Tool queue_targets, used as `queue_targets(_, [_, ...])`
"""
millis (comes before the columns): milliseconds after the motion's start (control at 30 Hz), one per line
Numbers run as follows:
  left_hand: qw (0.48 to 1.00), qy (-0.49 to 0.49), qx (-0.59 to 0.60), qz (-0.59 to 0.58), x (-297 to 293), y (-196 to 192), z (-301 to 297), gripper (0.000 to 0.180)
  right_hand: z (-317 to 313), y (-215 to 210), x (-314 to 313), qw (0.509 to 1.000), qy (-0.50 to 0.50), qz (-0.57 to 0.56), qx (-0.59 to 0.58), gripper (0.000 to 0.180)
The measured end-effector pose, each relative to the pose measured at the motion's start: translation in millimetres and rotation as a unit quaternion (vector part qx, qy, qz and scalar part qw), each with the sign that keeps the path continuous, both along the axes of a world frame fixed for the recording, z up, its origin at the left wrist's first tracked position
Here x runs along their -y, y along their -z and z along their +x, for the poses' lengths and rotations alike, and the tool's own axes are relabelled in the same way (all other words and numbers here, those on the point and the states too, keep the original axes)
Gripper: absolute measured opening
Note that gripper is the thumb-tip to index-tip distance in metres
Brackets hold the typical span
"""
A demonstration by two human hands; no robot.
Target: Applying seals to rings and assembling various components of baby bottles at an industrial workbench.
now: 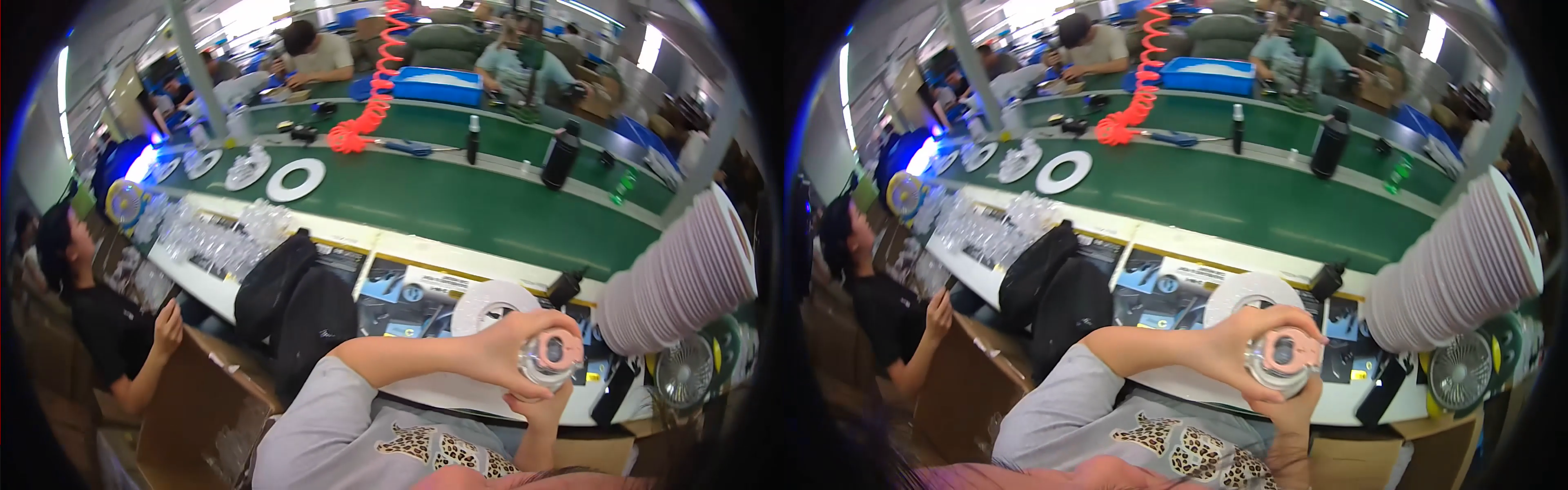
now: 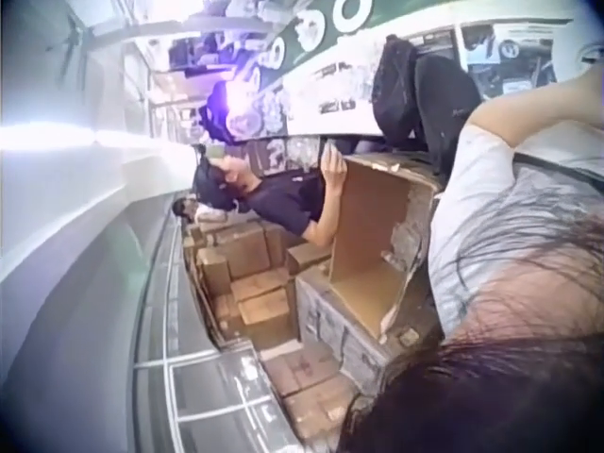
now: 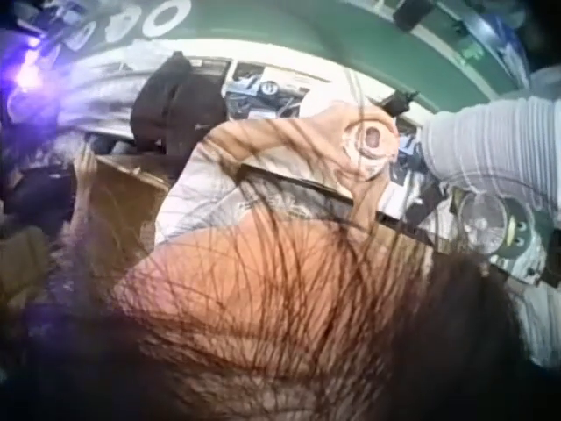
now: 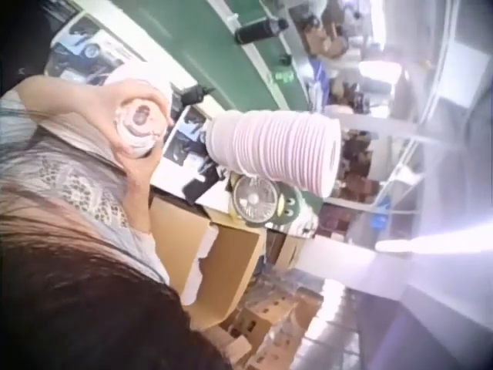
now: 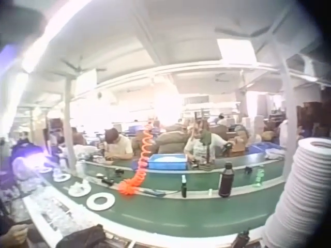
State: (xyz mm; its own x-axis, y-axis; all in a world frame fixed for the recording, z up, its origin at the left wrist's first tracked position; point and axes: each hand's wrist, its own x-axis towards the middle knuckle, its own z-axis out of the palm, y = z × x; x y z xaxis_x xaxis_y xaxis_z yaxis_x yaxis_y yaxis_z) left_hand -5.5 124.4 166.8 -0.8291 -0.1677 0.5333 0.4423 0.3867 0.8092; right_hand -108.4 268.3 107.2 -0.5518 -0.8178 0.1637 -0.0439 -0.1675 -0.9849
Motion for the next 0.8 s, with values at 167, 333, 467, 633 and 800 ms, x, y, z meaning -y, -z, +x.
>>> queue_targets(167, [0.999, -0.039, 0.017, 0.002, -2, 1, 5, 0.071, 0, 5, 6, 0.999, -0.016, -0.037, -0.028, 0.077])
queue_targets(333, [0.998, -0.038, -0.016, -0.05, -5, 2, 9, 0.068, -15, 34, -3, 0.997, -0.042, 0.005, -0.059, 0.089])
queue_targets(467, [0.996, -0.03, -0.052, -0.061, -10, 3, 12, 0.07, -23, 48, -7, 0.998, -0.034, 0.009, -0.055, 0.088])
queue_targets(633, [0.998, -0.022, -0.025, -0.058, -18, -6, 15, 0.07, -27, 59, -12, 0.998, -0.029, 0.008, -0.056, 0.087])
queue_targets(800, [0.993, -0.016, -0.01, -0.114, -13, -45, -1, 0.072, -26, 58, -11, 0.997, -0.054, -0.004, -0.062, 0.087])
